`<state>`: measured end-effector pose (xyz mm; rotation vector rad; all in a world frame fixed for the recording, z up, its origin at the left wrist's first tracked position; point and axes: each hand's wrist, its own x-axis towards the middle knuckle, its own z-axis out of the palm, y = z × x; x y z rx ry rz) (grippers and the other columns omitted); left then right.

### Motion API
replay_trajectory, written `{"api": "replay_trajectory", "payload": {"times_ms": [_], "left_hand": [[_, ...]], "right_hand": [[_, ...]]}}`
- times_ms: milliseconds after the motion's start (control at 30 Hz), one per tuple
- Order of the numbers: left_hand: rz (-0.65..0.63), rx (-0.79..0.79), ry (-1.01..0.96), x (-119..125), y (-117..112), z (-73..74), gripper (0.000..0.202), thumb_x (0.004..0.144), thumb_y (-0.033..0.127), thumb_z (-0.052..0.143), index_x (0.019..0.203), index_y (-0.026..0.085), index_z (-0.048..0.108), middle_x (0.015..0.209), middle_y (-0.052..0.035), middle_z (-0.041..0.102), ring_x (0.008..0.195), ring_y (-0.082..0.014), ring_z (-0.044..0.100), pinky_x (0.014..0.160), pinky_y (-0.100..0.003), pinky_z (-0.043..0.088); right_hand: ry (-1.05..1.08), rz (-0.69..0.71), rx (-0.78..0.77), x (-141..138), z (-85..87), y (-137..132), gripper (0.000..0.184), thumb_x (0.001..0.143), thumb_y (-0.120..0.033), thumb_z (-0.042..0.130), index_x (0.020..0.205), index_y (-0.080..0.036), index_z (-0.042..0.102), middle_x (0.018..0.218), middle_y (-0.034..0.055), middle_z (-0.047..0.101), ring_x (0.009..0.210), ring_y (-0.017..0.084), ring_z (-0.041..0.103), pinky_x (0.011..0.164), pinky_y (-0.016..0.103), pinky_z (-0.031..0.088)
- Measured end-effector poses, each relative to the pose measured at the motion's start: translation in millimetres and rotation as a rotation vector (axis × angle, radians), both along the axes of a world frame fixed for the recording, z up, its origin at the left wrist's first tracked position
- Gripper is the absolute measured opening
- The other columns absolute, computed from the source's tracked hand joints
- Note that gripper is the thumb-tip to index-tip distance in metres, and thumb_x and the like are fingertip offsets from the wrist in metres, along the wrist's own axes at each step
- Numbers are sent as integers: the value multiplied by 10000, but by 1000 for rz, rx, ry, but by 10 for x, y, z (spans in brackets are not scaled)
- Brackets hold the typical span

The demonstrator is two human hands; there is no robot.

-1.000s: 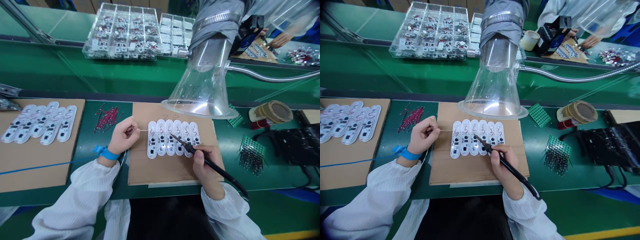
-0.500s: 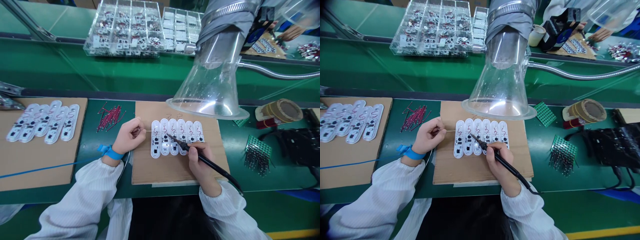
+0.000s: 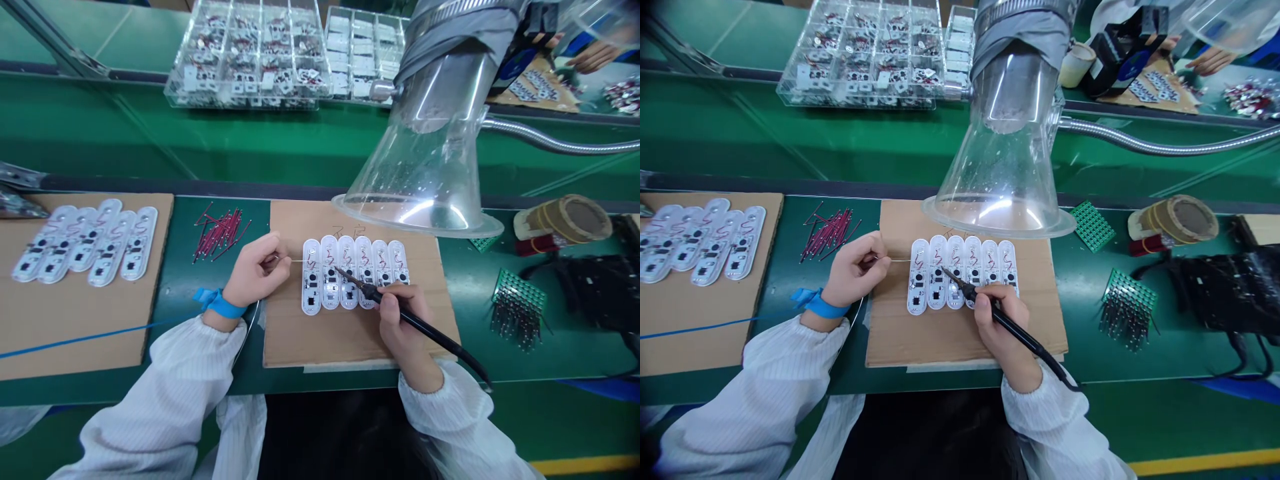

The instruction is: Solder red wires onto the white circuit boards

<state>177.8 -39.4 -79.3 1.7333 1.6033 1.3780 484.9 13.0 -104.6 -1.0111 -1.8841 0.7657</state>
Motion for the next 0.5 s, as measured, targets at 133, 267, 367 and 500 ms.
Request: {"api": "replay_trajectory", "payload": {"times_ms": [133,267,367,500], "left_hand": [[-1,-9,-10,-13,-4,13,214,904,100,587,761,212,475,711,42,426,608,-117,357,558,-282,287],[-6,-12,-4,-5,-6,14,214,904,103,583,758,212,472,708,42,420,601,-114,354,549,-276,281],[-8,-16,0,-4,-6,6,217,909,115,578,750,213,469,700,45,408,598,-114,358,551,-272,284],[-7,-28,14,5,-3,5,215,912,127,577,745,213,473,690,49,401,592,-111,363,550,-268,285]], "right_hand": [[38,34,-24,14,-9,-4,119,1064,-388,680,1072,-269,677,874,29,745,766,226,746,688,377,602],[19,99,-19,6,-5,15,124,1062,-393,703,1112,-280,695,892,23,758,776,222,755,678,362,596],[-22,117,3,-11,17,28,141,1062,-410,713,1129,-287,704,914,18,776,771,215,760,673,347,595],[-64,109,51,-43,59,35,161,1065,-436,710,1120,-284,708,916,8,788,741,198,762,661,325,592]]}}
